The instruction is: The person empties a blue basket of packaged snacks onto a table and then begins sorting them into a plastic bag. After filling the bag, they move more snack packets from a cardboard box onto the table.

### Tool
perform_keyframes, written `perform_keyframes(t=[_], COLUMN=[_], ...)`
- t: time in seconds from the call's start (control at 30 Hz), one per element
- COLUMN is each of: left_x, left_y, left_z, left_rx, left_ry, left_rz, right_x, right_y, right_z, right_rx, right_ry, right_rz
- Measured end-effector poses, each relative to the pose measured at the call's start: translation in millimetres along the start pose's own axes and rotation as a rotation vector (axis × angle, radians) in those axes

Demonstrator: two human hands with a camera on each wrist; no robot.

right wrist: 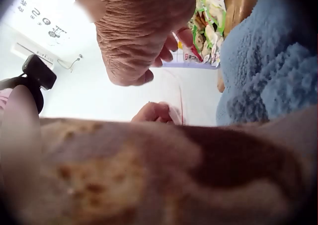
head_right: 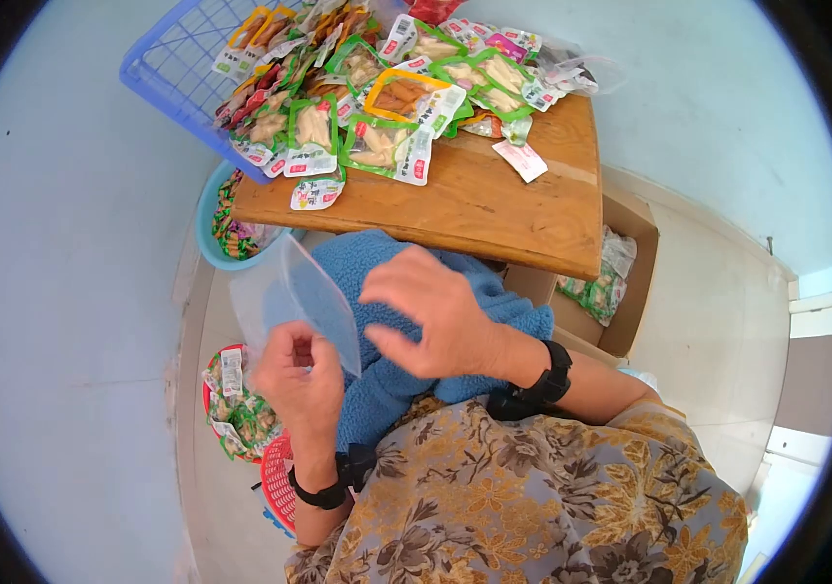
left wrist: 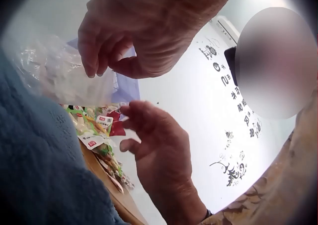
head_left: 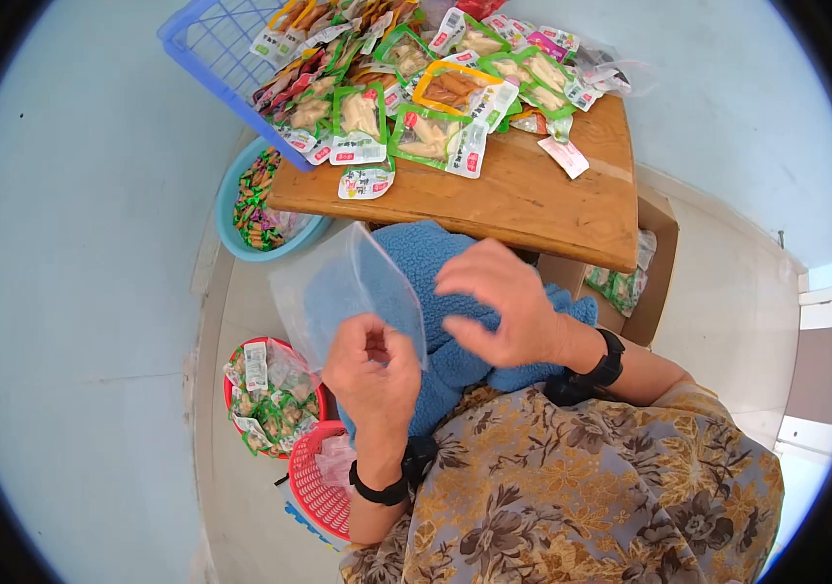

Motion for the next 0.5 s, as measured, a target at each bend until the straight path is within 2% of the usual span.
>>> perform_keyframes(t=[0.03,0.1,0.13,0.2,0.33,0.4,0.43,0.5], left_x=[1.5,6.8,9.1,12.9,18.7,12.1,8.9,-6.4], left_y=[0.2,1.6,2.8,6.1,9.6,9.9,7.1,0.6], left_z=[1.8,5.4,7.8,11.6,19.8,19.6,14.2,-0.3], left_rx=[-0.022,-0.033,-0.049,-0.061,-0.068,-0.084,-0.036,0.093], left_ry=[0.014,0.030,0.046,0.060,0.104,0.096,0.056,-0.028], left_rz=[0.003,0.009,0.013,0.022,0.081,0.072,0.103,0.107], right_x=[-3.0,-13.6,-10.9,-0.1,2.5,18.5,23.0,28.8], right_y=[-1.5,0.2,3.1,9.0,14.7,25.8,27.9,28.4], right_z=[1.9,13.8,17.5,30.0,34.6,41.8,43.1,40.4], right_rx=[-0.002,-0.197,-0.201,-0.348,-0.428,-0.523,-0.527,-0.414], right_ry=[0.000,-0.029,-0.030,-0.083,-0.171,-0.197,-0.198,-0.358], right_rz=[-0.005,-0.128,-0.134,-0.047,0.010,0.155,0.151,0.149])
Point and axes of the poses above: each hand's wrist, its own y-axis away from the middle knuckle, its own z-axis out of the palm, x = y × z, the point moved 3 cm from there along -y, towards the middle knuckle, and after that the axes turned 10 degrees about -y, right-handed, at the moved point
